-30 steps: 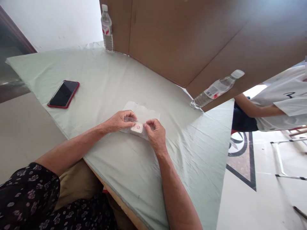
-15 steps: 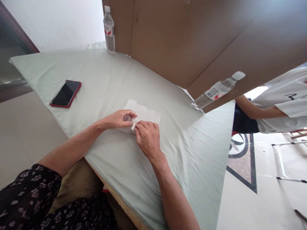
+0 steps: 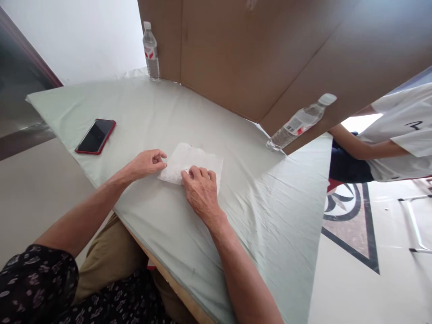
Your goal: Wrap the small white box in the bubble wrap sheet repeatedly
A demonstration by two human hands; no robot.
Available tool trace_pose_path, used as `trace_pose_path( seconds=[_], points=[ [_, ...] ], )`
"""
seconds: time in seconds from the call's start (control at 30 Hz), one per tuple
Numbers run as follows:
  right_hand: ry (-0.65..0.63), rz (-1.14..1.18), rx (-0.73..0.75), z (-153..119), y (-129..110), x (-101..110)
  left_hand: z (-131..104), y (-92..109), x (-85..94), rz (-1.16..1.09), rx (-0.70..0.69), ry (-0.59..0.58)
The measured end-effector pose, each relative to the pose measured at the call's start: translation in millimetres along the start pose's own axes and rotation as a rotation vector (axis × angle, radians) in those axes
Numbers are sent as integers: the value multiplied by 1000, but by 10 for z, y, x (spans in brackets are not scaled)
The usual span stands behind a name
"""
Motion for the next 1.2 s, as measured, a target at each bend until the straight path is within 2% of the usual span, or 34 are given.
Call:
trace_pose_path(
  seconds=[0.1, 0.2, 0.47, 0.63, 0.87, 1.07, 1.2],
  points=[
    [28, -7, 11, 5, -4, -15, -114, -33, 33, -61, 200, -57],
    [37, -12, 14, 9, -2, -28, -178, -13, -52, -184, 335, -155],
    [37, -7, 10, 21, 5, -61, -154, 161, -326, -484, 510, -76],
    [32, 15, 8, 33, -7, -37, -112, 256, -364, -460, 493, -94],
    [15, 46, -4, 45, -5, -10, -24, 355, -350, -453, 419, -48],
    [18, 174, -21, 33, 63, 38, 6, 492, -455, -562, 372, -85],
    [21, 279, -49, 5, 134, 63, -52, 554, -435, -638, 325, -157]
  ],
)
Point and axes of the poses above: each hand's wrist, its own z-axis towards the middle knuckle, its own x-axis out of the back of the hand, y = z × x, the point moved 4 cm from there along z, towards the middle knuckle, and after that the axes turned 2 degrees about -x, right-handed, at the moved point
